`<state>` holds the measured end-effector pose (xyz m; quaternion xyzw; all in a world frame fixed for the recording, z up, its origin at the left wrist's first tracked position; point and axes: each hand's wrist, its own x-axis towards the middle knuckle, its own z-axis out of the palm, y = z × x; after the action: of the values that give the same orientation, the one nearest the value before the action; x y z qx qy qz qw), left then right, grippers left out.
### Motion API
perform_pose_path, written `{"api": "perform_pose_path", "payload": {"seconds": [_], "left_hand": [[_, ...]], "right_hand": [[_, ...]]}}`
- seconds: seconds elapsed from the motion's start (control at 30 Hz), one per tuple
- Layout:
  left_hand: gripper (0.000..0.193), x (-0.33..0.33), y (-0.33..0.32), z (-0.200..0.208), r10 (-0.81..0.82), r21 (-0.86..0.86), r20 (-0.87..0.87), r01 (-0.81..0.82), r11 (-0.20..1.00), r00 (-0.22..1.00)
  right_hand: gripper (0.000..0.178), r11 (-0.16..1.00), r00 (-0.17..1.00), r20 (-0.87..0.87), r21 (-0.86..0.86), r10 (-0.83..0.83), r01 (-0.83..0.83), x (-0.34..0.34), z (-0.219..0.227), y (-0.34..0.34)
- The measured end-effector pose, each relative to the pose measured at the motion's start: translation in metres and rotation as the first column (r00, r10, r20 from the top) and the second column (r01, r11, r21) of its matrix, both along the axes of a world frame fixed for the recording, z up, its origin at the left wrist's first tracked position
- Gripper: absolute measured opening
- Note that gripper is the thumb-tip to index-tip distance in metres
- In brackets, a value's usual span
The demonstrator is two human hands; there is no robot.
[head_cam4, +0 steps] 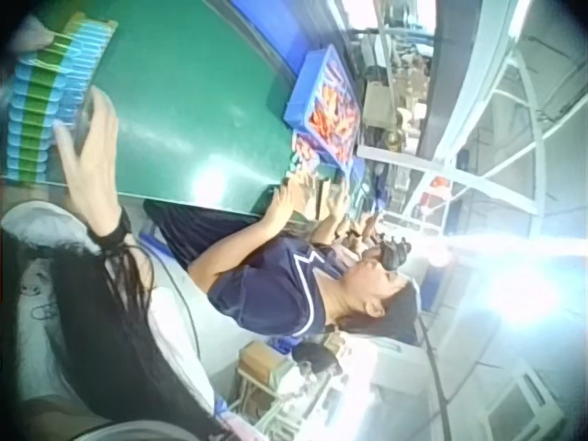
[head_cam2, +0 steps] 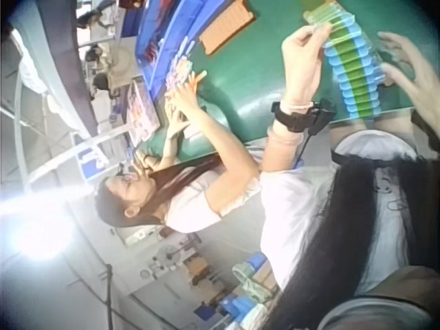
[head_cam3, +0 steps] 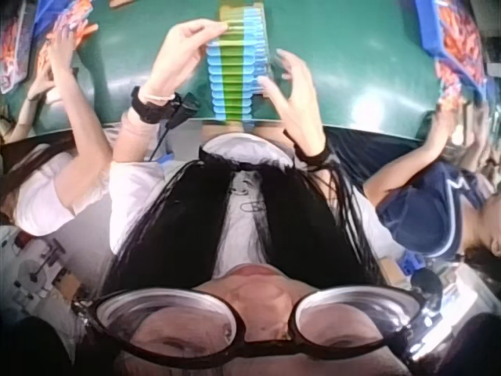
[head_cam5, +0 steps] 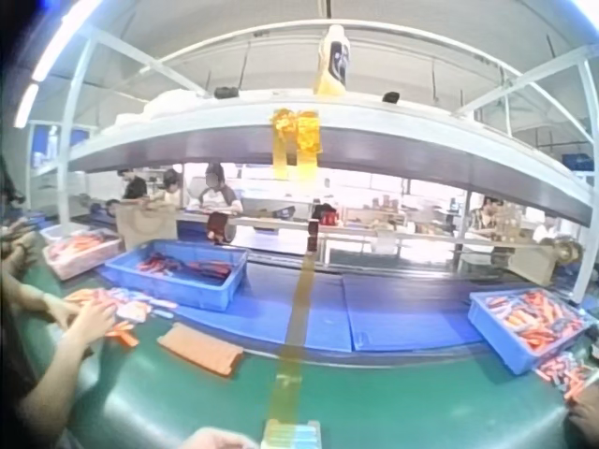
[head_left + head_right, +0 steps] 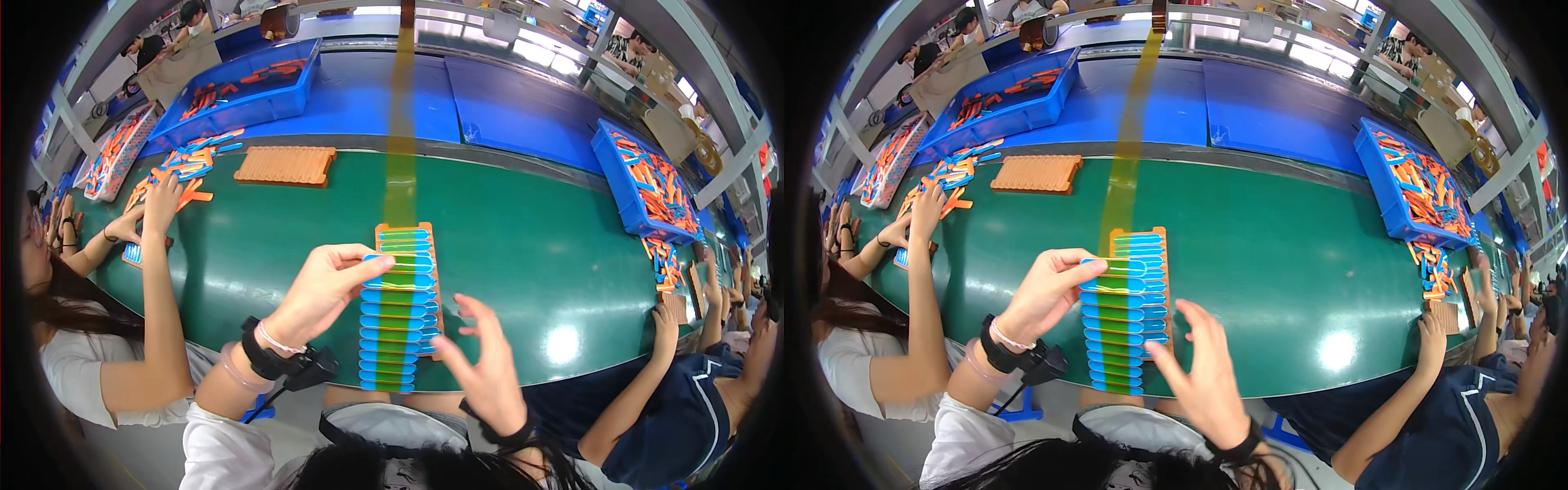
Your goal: Assembling blue plastic strips onto a brown base template and securing them with yellow adhesive tape.
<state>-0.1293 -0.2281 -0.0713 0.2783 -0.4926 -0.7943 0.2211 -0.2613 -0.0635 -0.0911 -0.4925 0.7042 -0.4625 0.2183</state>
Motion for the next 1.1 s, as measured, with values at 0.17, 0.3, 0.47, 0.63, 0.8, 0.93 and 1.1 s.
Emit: {"api": "perform_pose_path", "payload": {"seconds": [0.17,0.3,0.47,0.63,0.8,0.93,1.1], "left_hand": [[0.009,-0.01,0.013,0.011,-0.018,-0.175,-0.091,0.002,0.985,0.996],[0.009,-0.011,0.015,0.018,0.037,-0.201,-0.09,-0.054,0.978,0.995],[0.004,-0.001,0.042,0.011,0.025,-0.29,-0.065,-0.043,0.956,0.998],[0.01,0.035,0.112,-0.052,-0.095,-0.343,0.026,0.098,0.934,0.995],[0.013,0.044,0.131,-0.057,-0.098,-0.586,0.206,0.203,0.784,0.974],[0.02,0.039,0.104,-0.038,0.129,-0.979,0.176,0.16,0.127,0.976],[0.018,0.032,0.091,-0.055,0.161,-0.909,0.338,0.366,-0.199,0.927]], "right_hand": [[0.027,0.98,0.85,0.488,-0.067,0.198,-0.19,-0.023,0.037,-0.046],[0.018,0.95,0.737,0.603,-0.136,0.305,-0.281,-0.028,0.051,-0.062],[0.015,0.967,0.801,0.547,-0.078,0.244,-0.241,-0.02,0.043,-0.032],[0.011,0.951,0.77,0.604,0.059,0.207,-0.302,0.002,-0.012,0.047],[0.011,0.945,0.743,0.656,0.142,0.134,-0.296,0.006,-0.041,0.073],[0.009,0.983,0.695,0.712,0.036,0.1,-0.178,-0.008,-0.029,0.083],[0.007,0.983,0.768,0.63,0.038,0.114,-0.178,-0.027,-0.039,0.092]]}}
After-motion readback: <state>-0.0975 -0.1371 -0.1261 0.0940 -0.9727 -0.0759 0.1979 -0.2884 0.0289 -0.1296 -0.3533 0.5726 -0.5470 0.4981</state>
